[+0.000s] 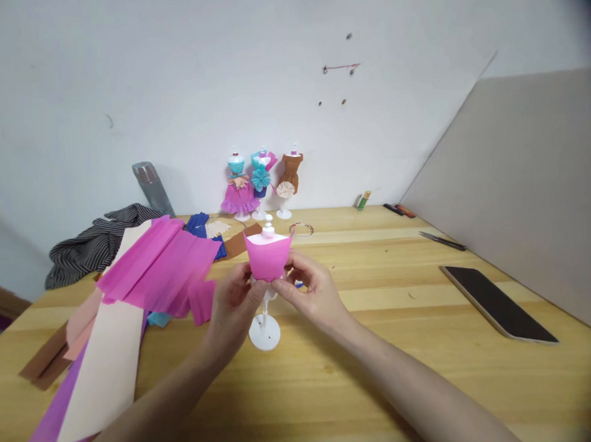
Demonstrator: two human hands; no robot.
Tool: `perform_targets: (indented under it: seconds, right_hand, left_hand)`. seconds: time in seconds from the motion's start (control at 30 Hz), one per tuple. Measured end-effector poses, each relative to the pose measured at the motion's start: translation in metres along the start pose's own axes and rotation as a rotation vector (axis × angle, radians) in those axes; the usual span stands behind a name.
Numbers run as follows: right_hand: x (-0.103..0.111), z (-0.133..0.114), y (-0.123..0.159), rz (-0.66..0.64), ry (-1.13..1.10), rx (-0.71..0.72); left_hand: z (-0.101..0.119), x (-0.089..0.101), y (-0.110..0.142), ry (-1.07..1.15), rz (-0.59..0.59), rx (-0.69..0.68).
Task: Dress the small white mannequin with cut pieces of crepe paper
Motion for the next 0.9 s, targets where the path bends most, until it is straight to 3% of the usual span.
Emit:
perform_targets:
  seconds: [0.23, 0.5, 0.73, 0.9]
  right_hand:
    - [-0.007, 0.004, 0.003, 0.017, 0.030, 0.053]
    - [-0.004, 0.011, 0.001, -0.041, -0.039, -0.014]
    - [0.011, 0.030, -0.009, -0.055, -0.097, -0.158]
    - [0.025, 0.019, -0.026, 0.003, -0.166, -0.127]
  left_hand:
    - [-0.001, 0.001, -0.002, 0.005, 0.068, 0.014]
    - [-0.003, 0.005, -0.008, -0.105, 0.039, -0.046]
    - [-0.012, 0.020, -0.013, -0.184, 0.104, -0.025]
    - [-0.010, 0.017, -0.014, -0.119, 0.061, 0.023]
Point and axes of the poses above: each hand's wrist, its own y-axis away from the middle knuckle, its own x-axis out of the back of the hand, z = x × y, the point moved 6 cm from there along -y, towards the middle knuckle, and after that the axes turned 10 degrees about z, right-handed, at the moved point
